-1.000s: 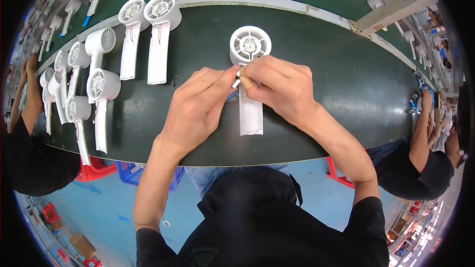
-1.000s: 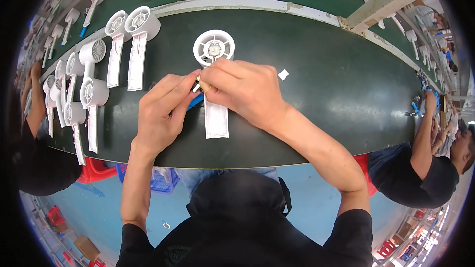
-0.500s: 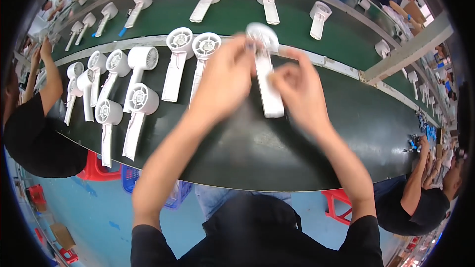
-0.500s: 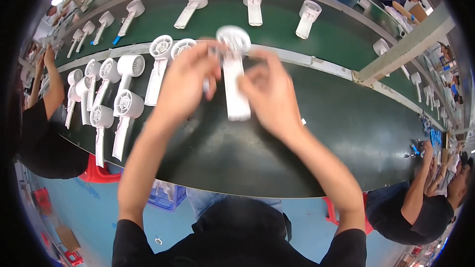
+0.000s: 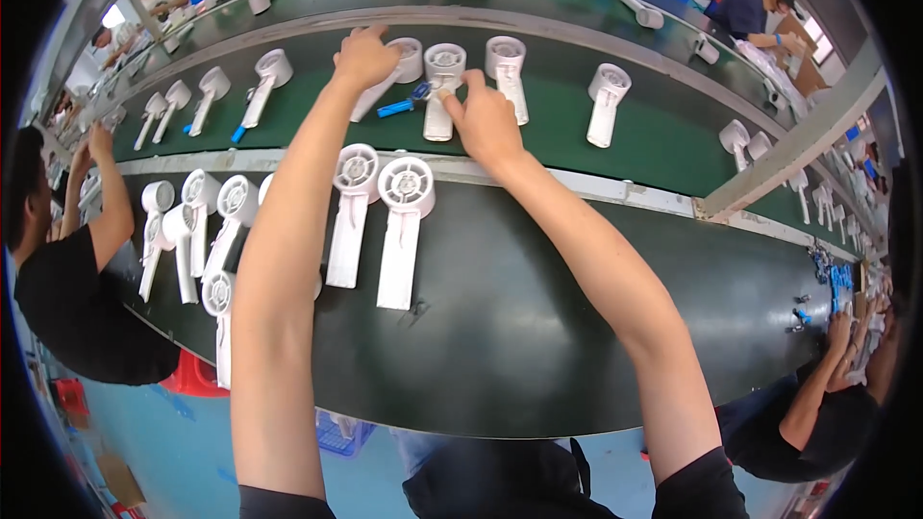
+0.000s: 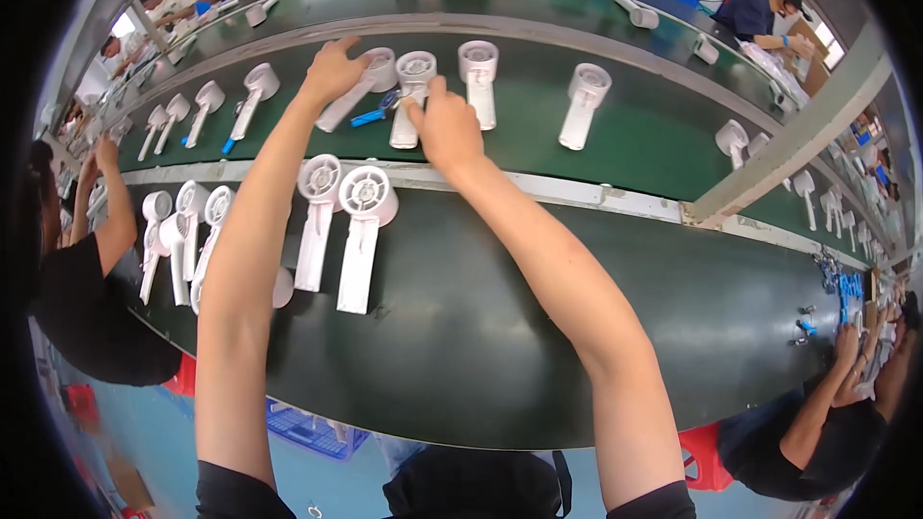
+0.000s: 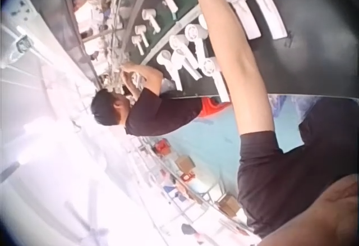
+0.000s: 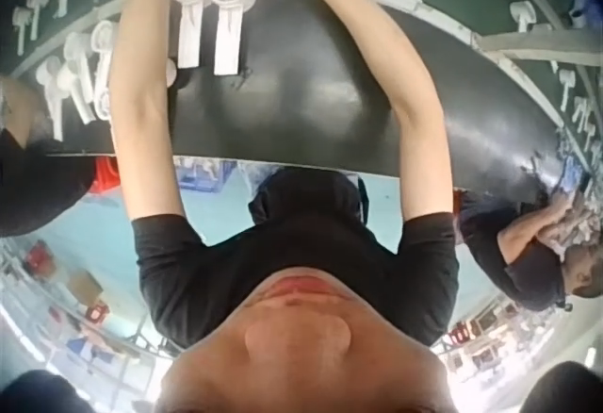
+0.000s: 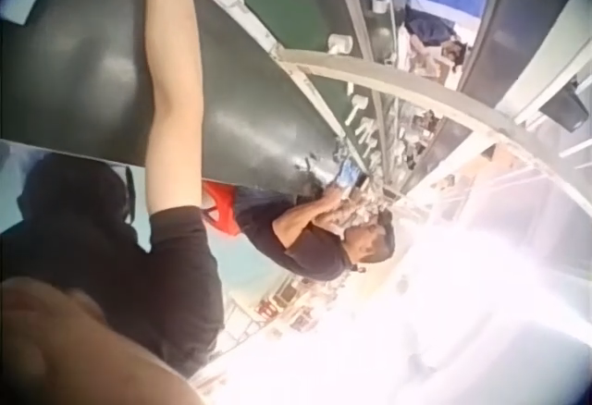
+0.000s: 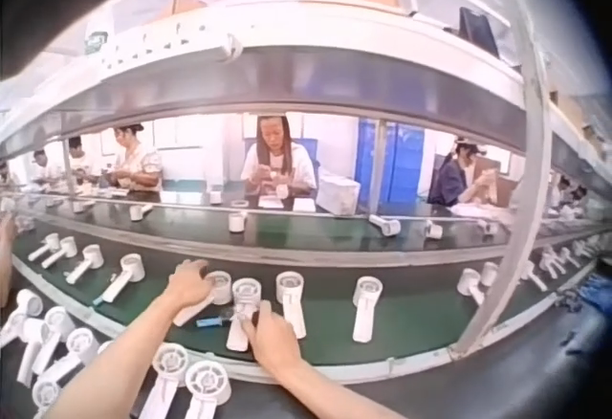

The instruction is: The person assembles portable fans by connecting wires, inserting circuit boards and batteries into the fan handles, and placing the assembled fan housings onto the conveyor belt.

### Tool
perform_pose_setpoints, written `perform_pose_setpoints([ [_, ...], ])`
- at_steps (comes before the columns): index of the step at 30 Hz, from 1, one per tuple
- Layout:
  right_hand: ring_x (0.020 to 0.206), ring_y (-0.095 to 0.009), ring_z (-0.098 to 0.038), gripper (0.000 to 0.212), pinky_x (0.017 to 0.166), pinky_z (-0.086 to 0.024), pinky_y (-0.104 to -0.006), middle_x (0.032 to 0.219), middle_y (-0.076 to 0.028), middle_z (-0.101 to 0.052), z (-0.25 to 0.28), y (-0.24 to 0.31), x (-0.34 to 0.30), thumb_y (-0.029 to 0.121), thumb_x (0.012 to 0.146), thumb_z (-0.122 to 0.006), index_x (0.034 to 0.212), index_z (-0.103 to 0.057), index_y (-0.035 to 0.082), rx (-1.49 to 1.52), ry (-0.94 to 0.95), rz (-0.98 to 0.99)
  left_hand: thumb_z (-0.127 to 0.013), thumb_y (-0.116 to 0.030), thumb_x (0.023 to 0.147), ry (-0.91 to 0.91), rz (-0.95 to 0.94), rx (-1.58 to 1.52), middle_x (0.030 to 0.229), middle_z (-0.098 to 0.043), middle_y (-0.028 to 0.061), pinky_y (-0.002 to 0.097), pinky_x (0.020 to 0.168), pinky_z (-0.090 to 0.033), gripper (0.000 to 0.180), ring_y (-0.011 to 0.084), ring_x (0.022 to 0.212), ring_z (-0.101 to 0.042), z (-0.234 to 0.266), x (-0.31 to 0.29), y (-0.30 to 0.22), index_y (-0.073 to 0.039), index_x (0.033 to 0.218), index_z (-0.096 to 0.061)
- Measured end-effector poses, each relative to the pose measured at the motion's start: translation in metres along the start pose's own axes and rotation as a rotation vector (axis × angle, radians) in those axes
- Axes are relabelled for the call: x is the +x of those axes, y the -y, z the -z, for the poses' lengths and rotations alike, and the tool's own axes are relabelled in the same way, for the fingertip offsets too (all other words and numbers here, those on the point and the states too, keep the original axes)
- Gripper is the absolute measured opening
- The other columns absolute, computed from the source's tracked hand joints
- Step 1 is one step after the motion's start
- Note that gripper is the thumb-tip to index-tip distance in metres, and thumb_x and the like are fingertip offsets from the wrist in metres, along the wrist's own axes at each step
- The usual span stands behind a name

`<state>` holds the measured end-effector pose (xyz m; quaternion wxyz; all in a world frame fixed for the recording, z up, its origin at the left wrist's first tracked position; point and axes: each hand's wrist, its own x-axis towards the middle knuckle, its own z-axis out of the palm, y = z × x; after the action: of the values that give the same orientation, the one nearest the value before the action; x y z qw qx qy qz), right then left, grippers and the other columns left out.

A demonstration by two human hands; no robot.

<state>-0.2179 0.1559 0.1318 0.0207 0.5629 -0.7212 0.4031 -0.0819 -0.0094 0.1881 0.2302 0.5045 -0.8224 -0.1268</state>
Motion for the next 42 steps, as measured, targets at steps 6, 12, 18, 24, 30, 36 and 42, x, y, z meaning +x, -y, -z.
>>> perform_pose_setpoints([
  [6,0.076,-0.038,-0.067,0.034,0.071,-0.051,-0.0471,0.078,-0.018,-0.068,0.113,0.009,-0.068,0.034,0.095,-0.062,0.099,-0.066,0.001,0.175,0.148,-0.009,-0.041,-0.035,0.105,0.037,-0.559,0.377,0.135,-0.056,0.0271,0.0489,0.106,-0.043,0.042,0.0421,0.125,-0.055,-0.054,0.056,0.1,-0.008,0.13,-0.061],
  [12,0.06,-0.013,-0.04,0.046,0.057,-0.042,-0.0373,0.059,-0.009,-0.048,0.296,-0.067,-0.171,0.041,0.095,-0.065,0.075,-0.061,-0.001,-0.057,-0.066,-0.63,-0.063,-0.056,0.087,-0.222,-0.219,0.222,0.13,-0.059,0.0313,0.0473,0.105,-0.044,0.081,0.0459,0.123,-0.056,-0.066,0.073,0.113,0.005,0.138,-0.051],
  [18,0.125,-0.041,-0.051,0.063,0.101,-0.043,-0.0554,0.135,-0.022,-0.054,0.515,-0.299,-0.296,0.057,0.087,-0.065,0.131,-0.059,0.013,-1.092,-0.496,-0.747,-0.062,-0.043,0.095,-0.305,-0.148,-0.039,0.123,-0.066,0.022,0.0374,0.092,-0.049,0.059,0.0335,0.106,-0.066,0.039,0.012,0.042,0.002,0.133,-0.059],
  [24,0.125,-0.042,-0.053,0.052,0.104,-0.042,-0.0533,0.137,-0.022,-0.055,0.559,-0.382,-0.34,0.05,0.088,-0.064,0.127,-0.063,0.014,-0.843,-0.348,-0.916,-0.062,-0.021,0.099,-0.025,-0.175,-0.15,0.129,-0.063,0.0141,0.0288,0.085,-0.05,0.045,0.0165,0.098,-0.063,0.093,-0.178,-0.064,0.001,0.138,-0.056],
  [30,0.095,-0.04,-0.065,0.028,0.086,-0.051,-0.0461,0.103,-0.02,-0.069,0.447,-0.278,-0.299,0.028,0.09,-0.069,0.101,-0.07,0.002,-0.725,-0.291,-0.457,-0.071,-0.011,0.084,0.038,-0.264,-0.288,0.106,-0.061,0.0105,0.0288,0.07,-0.044,0.052,0.0204,0.087,-0.057,0.054,-0.295,-0.127,-0.002,0.134,-0.06],
  [36,0.108,-0.035,-0.061,0.028,0.094,-0.046,-0.0448,0.109,-0.011,-0.071,0.329,-0.115,-0.276,0.026,0.084,-0.076,0.099,-0.07,0.003,-0.419,-0.124,-0.285,-0.074,-0.011,0.078,0.085,-0.268,-0.363,0.092,-0.054,0.0123,0.0354,0.064,-0.048,0.053,0.0251,0.071,-0.056,0.016,-0.338,-0.171,0.003,0.126,-0.06],
  [42,0.117,-0.03,-0.053,0.027,0.103,-0.036,-0.0427,0.113,-0.004,-0.07,0.288,-0.049,-0.259,0.021,0.087,-0.075,0.109,-0.071,0.007,-0.363,-0.077,-0.203,-0.075,-0.015,0.083,-0.087,-0.49,-0.193,0.108,-0.061,0.0166,0.0402,0.083,-0.049,0.048,0.0339,0.098,-0.06,0.01,-0.339,-0.163,0.002,0.126,-0.061],
])
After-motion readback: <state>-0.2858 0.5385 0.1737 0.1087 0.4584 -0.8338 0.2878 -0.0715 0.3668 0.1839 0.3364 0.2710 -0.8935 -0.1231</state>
